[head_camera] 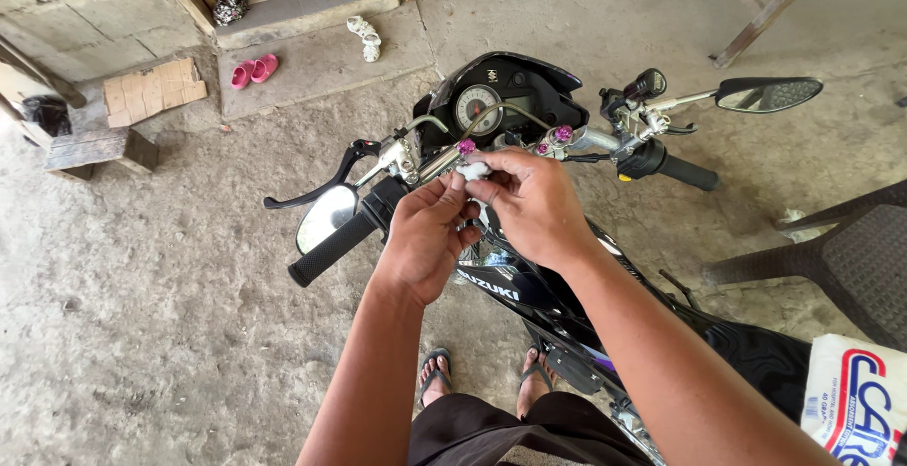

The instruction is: The person uses a wrench to tighten bolts on the motorcycle handlebar area. They repeatedly loosen and retighten fasteners near the instrument cluster and handlebar stem, then wipe the area with a cloth. The motorcycle remains stationary throughout.

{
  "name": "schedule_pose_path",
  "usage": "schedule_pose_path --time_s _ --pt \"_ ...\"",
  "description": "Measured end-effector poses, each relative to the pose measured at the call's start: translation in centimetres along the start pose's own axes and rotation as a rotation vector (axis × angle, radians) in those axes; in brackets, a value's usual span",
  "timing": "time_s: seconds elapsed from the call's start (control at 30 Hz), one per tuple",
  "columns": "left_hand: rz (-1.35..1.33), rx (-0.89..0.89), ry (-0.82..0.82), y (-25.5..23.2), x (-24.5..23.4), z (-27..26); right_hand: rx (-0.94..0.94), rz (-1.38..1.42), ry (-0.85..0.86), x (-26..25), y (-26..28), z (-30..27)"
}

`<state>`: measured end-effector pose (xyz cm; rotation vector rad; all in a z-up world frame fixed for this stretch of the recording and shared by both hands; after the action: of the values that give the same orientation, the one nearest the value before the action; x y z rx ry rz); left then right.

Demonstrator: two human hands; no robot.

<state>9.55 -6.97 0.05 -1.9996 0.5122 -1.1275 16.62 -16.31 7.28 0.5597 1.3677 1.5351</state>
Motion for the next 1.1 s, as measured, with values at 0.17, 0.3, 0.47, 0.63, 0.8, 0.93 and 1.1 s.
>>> schedule_pose_path --time_s 0.17,0.3,0.47,0.63,0.8,0.93,1.1 --pt "0.071 0.047 -0.12 -1.1 -0.1 -0.7 -0.074 -0.094 -0.038 -0.7 0.3 0.1" --pt "0.22 0.189 -0.189 -2.9 0.0 -1.7 0.0 -0.064 -0.006 -0.7 -0.6 0.4" --pt "0.295 0.143 -0.169 -2.0 -0.4 -1.8 0.082 -0.056 0.033 -0.5 -1.6 0.4" --pt "0.169 0.011 -0.14 0.8 -1.2 -1.1 -0.159 -0.198 -0.002 -0.7 -0.2 -0.4" --pt "0.024 -0.082 -0.196 3.2 -2.0 -0.9 -0.338 -0.199 0.09 -0.5 0.9 -1.3" --pt "-0.034 -0.165 -0.25 4.9 -2.2 -1.0 -0.421 -0.226 0.091 -0.9 1.2 -1.5" --pt "-0.032 -0.157 -0.305 4.8 -1.7 -0.7 -0.517 -0.186 0.033 -1.5 1.2 -1.5"
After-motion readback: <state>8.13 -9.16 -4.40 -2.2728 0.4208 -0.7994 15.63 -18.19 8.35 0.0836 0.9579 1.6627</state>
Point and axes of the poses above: each hand's wrist, its own z-axis towards the middle knuckle, its own x-axis out of the palm, y = z × x, the point moved 10 cm from there along z, towards the middle knuckle, and after that the axes turned 11 degrees about -y, right-handed, at the moved point
